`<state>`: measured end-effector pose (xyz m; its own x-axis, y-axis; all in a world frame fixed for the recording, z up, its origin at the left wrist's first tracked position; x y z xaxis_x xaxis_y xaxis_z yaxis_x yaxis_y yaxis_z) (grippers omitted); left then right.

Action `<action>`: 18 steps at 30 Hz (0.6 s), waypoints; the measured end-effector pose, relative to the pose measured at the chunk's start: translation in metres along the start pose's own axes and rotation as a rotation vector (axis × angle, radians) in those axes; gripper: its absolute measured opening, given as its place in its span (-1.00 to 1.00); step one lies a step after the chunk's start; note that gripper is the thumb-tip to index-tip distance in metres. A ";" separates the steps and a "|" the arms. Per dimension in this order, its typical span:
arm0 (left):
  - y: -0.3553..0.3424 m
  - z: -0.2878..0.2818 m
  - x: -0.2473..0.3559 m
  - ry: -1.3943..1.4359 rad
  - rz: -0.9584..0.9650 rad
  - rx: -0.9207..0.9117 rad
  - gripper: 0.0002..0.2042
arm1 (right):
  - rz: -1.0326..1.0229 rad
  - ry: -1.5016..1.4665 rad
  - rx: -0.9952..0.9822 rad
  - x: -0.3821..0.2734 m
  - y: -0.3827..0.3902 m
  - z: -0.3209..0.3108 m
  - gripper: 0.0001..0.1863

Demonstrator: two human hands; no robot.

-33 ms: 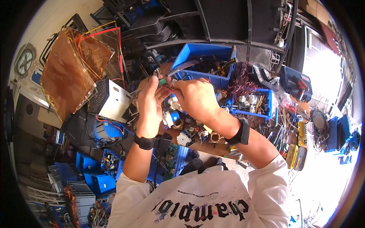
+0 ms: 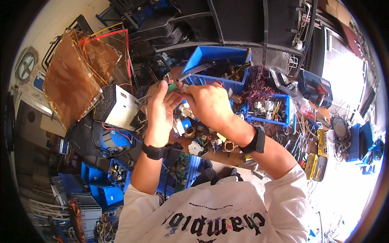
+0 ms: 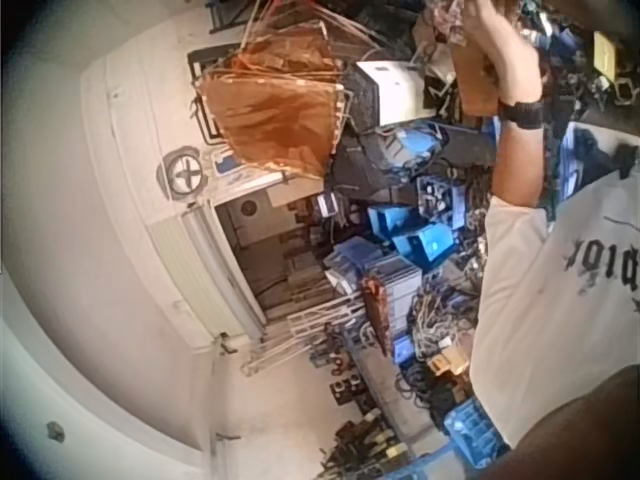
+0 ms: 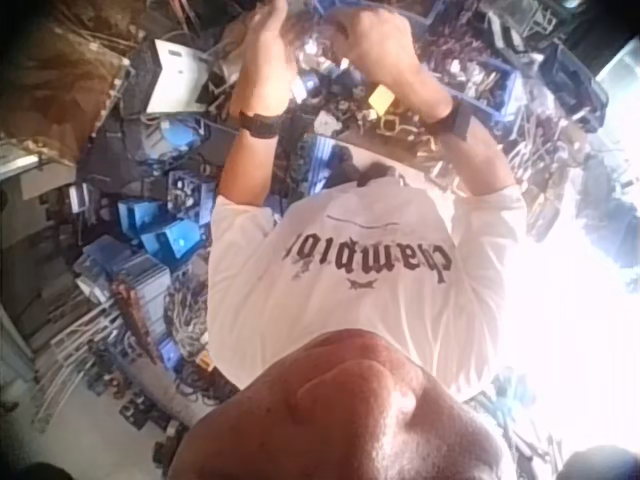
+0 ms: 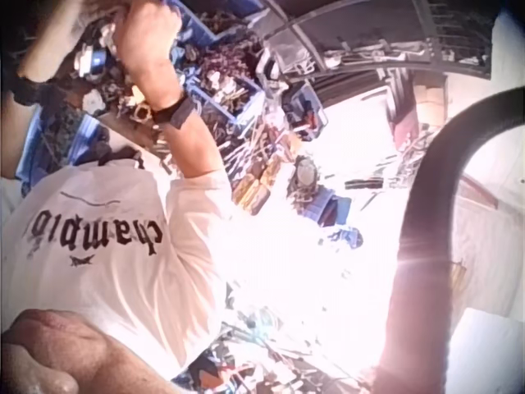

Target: The person manipulates a small green electronic component with red and black wires, repeatedly twisting and adjusting the wire ends by hand. The hands hold and reposition the component multiple times over a cluttered workbench, but no tools are used and no final assembled state is shown.

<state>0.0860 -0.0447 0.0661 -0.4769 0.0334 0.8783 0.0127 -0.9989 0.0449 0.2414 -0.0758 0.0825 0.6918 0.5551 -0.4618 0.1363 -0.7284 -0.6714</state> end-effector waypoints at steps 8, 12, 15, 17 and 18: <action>-0.004 0.000 -0.008 0.152 -0.204 -0.069 -0.71 | -0.055 0.132 0.190 0.000 0.004 0.005 -0.88; -0.003 0.004 -0.012 0.185 -0.102 -0.059 -0.68 | -0.053 0.149 0.226 -0.002 0.007 0.006 -0.90; -0.001 0.008 -0.015 0.211 0.011 -0.048 -0.67 | -0.057 0.122 0.254 -0.004 0.009 0.010 -0.87; 0.001 0.011 -0.011 0.221 0.088 -0.057 -0.65 | -0.040 0.112 0.283 -0.010 0.007 0.008 -0.83; 0.002 0.012 -0.009 0.217 0.130 -0.074 -0.65 | -0.033 0.106 0.297 -0.013 0.006 0.007 -0.81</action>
<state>0.1007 -0.0462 0.0636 -0.6527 -0.0947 0.7517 0.0254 -0.9943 -0.1033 0.2286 -0.0850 0.0804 0.7624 0.5207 -0.3843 -0.0420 -0.5527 -0.8323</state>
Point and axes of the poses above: each hand's wrist, its own y-axis away from the middle knuckle, its own z-axis out of the palm, x = y × z, the point moved 4 cm from there along -y, towards the middle knuckle, and after that the axes turned 3 degrees about x, right-handed, at the moved point
